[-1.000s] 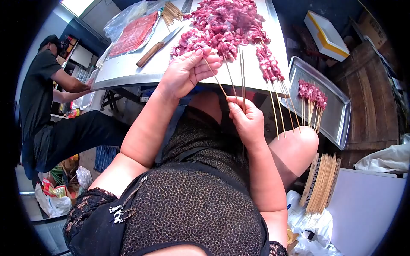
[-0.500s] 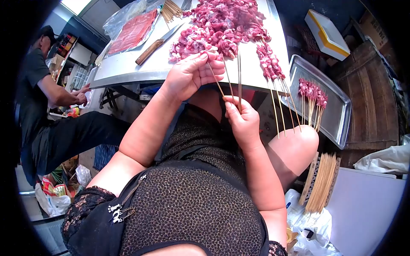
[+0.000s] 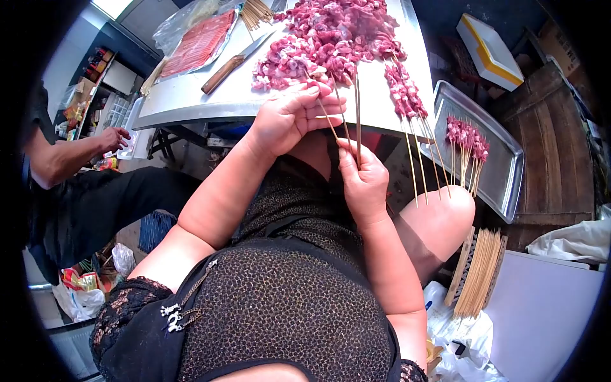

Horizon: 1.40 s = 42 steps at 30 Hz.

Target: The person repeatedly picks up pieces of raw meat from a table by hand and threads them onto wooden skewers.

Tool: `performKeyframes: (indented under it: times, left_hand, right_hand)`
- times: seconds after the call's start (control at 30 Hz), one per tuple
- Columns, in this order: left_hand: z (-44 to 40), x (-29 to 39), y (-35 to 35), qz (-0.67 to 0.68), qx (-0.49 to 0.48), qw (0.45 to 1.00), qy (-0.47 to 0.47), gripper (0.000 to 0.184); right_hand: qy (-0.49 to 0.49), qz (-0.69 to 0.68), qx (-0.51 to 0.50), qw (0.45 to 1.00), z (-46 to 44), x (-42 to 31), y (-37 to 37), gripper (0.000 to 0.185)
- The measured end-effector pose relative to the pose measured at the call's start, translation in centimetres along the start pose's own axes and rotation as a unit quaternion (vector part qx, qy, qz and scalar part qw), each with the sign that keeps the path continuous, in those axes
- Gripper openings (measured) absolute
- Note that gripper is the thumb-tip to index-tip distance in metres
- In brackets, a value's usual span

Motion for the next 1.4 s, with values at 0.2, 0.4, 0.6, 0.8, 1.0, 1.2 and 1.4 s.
performKeyframes:
  times: [0.2,0.4,0.6,0.8,1.0,1.2,1.4]
  left_hand:
    - [0.6,-2.7,-1.6,-0.002,0.010,0.997,0.071,0.028]
    - [-0.3,-0.3,-2.2,-0.276,-0.026,0.960,0.047,0.020]
    - [-4.5,7.5,1.3,-0.814,0.118,0.516,-0.240,0.019]
    - [-3.0,8.5,2.0,-0.741,0.138,0.615,-0.230,0.014]
    - [-2.6,6.0,3.6,-0.286,0.119,0.948,-0.072,0.021]
    - [-2.1,4.2,1.5,-0.142,0.084,0.985,-0.044,0.023]
    - [-2.3,3.3,1.1,-0.093,0.069,0.991,-0.072,0.024]
  right_hand:
    - [-0.018,-0.090,0.008,0.996,-1.0,-0.7,0.0,0.019]
    - [-0.008,-0.126,0.030,0.992,-1.8,-0.5,1.4,0.019]
    - [-0.026,-0.129,0.027,0.991,-2.0,0.2,1.9,0.019]
    - [-0.046,-0.111,0.017,0.993,-1.5,0.0,2.0,0.019]
    - [-0.036,-0.086,-0.017,0.995,-1.5,0.3,0.9,0.018]
    - [-0.047,-0.076,-0.023,0.996,-1.3,0.4,1.1,0.020]
    - [-0.055,-0.064,-0.028,0.996,-1.1,0.3,1.0,0.020]
Point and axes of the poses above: each hand's wrist, its own z-axis away from the middle knuckle, its own y-axis out of the back of the hand, x = y × z, the point moved 4 cm from there along -z, towards the middle knuckle, and after that the axes turned 4 degrees about y, right-handed, at the moved point
